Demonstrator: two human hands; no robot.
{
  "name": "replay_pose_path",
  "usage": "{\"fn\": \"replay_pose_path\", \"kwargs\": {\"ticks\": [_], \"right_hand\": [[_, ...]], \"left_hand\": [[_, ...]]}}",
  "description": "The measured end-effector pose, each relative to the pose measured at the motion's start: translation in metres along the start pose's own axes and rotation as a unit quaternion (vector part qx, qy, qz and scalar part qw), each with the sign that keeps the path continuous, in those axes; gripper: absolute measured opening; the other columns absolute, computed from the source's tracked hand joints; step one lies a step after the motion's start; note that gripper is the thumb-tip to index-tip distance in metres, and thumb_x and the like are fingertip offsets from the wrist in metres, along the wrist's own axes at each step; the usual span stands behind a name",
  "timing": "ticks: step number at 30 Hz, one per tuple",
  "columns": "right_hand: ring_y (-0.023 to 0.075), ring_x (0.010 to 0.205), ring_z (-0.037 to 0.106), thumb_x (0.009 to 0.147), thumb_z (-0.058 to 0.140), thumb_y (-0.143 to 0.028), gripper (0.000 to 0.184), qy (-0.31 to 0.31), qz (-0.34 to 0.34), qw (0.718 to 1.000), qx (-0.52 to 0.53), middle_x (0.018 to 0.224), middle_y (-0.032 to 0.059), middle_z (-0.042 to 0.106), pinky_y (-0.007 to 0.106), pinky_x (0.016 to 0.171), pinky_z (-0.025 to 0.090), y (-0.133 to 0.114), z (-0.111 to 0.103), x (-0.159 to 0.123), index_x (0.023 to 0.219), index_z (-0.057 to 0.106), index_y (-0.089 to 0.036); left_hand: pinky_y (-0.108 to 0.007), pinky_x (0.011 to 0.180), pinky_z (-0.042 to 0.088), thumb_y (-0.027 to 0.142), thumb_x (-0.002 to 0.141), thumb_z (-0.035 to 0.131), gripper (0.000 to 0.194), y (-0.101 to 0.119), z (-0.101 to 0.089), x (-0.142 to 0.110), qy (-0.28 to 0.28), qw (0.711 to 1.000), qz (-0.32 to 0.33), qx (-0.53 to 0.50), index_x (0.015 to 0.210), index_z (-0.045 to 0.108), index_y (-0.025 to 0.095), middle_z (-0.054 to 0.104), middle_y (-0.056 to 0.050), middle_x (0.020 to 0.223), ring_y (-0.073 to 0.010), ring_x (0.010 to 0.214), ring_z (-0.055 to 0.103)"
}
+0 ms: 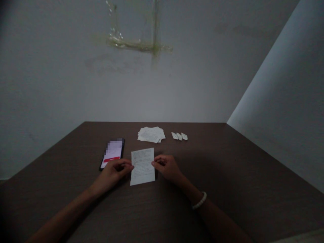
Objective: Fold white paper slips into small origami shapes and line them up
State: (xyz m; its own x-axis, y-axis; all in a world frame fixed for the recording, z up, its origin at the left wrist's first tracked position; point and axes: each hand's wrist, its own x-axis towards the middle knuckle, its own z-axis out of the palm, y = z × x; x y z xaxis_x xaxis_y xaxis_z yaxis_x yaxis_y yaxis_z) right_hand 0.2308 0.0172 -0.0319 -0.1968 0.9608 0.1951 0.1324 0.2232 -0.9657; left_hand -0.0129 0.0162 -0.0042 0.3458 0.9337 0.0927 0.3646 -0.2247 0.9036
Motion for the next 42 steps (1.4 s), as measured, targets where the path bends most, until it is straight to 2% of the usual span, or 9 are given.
{"fn": "replay_pose_path", "kwargs": {"ticks": [6,11,16,21,25,30,34,37,42], "right_hand": [[0.0141,0.059,0.062,0.076,0.068,-0.037,0.028,-0.003,0.014,1.000,0.015,0.076,0.0048,0.073,0.026,0.056,0.048,-0.001,0.000,0.000,0.093,0.069,-0.015],[0.0134,0.057,0.060,0.073,0.070,-0.038,0.027,0.008,0.021,0.999,0.023,0.075,0.0051,0.072,0.026,0.054,0.047,0.000,0.000,0.001,0.088,0.070,-0.015],[0.0115,0.052,0.056,0.070,0.071,-0.042,0.027,0.009,0.019,0.999,0.027,0.068,0.0024,0.069,0.025,0.052,0.046,-0.005,-0.001,0.000,0.078,0.070,-0.016],[0.0103,0.049,0.052,0.070,0.072,-0.042,0.027,-0.004,0.022,0.999,0.041,0.058,-0.0005,0.063,0.023,0.050,0.044,-0.007,-0.003,0.001,0.074,0.068,-0.016],[0.0104,0.048,0.052,0.069,0.072,-0.041,0.027,-0.002,0.030,0.998,0.052,0.058,-0.0010,0.062,0.024,0.050,0.044,-0.004,-0.003,0.002,0.075,0.067,-0.016],[0.0101,0.049,0.052,0.070,0.072,-0.040,0.025,-0.014,0.032,0.998,0.055,0.059,-0.0008,0.062,0.023,0.051,0.043,-0.003,-0.004,0.001,0.075,0.069,-0.015],[0.0104,0.053,0.054,0.079,0.061,-0.046,0.035,-0.023,0.022,0.998,0.049,0.066,0.0016,0.066,0.022,0.052,0.041,-0.004,-0.005,-0.001,0.091,0.073,-0.015],[0.0117,0.059,0.057,0.088,0.048,-0.049,0.043,-0.035,0.010,0.999,0.021,0.078,0.0048,0.070,0.023,0.055,0.042,-0.007,-0.005,-0.003,0.098,0.073,-0.015],[0.0165,0.076,0.062,0.086,0.056,-0.043,0.036,-0.084,-0.009,0.995,-0.062,0.089,0.0063,0.072,0.027,0.068,0.046,-0.017,-0.003,-0.009,0.103,0.072,-0.016]], "left_hand": [[-0.025,0.057,0.043,0.037,0.080,0.063,0.023,0.001,-0.001,-0.001,0.020,1.000,0.006,0.001,0.085,0.069,0.015,0.066,-0.002,0.067,-0.0138,0.059,0.056],[-0.025,0.056,0.043,0.036,0.080,0.063,0.023,0.000,0.000,0.000,0.016,1.000,-0.002,-0.014,0.085,0.069,0.015,0.066,-0.002,0.065,-0.0130,0.056,0.055],[-0.027,0.058,0.045,0.038,0.078,0.065,0.025,0.005,-0.001,-0.001,0.041,0.999,-0.002,-0.015,0.086,0.071,0.015,0.068,-0.003,0.069,-0.0150,0.060,0.057],[-0.025,0.055,0.041,0.039,0.080,0.064,0.026,0.011,-0.005,-0.003,-0.002,1.000,-0.007,-0.030,0.086,0.073,0.015,0.064,-0.002,0.063,-0.0129,0.056,0.052],[-0.025,0.055,0.040,0.039,0.081,0.063,0.027,0.008,-0.006,-0.004,-0.012,0.999,-0.004,-0.039,0.080,0.074,0.014,0.061,-0.002,0.059,-0.0131,0.057,0.051],[-0.028,0.059,0.045,0.038,0.080,0.064,0.031,0.006,-0.004,-0.005,-0.004,0.999,-0.017,-0.050,0.097,0.074,0.014,0.070,-0.006,0.072,-0.0154,0.061,0.057],[-0.028,0.065,0.049,0.035,0.081,0.061,0.025,0.010,-0.004,-0.005,0.002,0.999,0.019,-0.030,0.091,0.076,0.017,0.074,-0.007,0.088,-0.0189,0.074,0.064],[-0.028,0.067,0.051,0.030,0.082,0.058,0.022,0.013,-0.004,-0.004,0.014,0.998,0.056,-0.002,0.086,0.076,0.018,0.074,-0.006,0.086,-0.0188,0.075,0.065],[-0.027,0.066,0.051,0.025,0.083,0.056,0.022,0.014,-0.002,-0.004,0.010,0.996,0.086,0.017,0.086,0.076,0.018,0.073,-0.006,0.084,-0.0174,0.074,0.065]]}}
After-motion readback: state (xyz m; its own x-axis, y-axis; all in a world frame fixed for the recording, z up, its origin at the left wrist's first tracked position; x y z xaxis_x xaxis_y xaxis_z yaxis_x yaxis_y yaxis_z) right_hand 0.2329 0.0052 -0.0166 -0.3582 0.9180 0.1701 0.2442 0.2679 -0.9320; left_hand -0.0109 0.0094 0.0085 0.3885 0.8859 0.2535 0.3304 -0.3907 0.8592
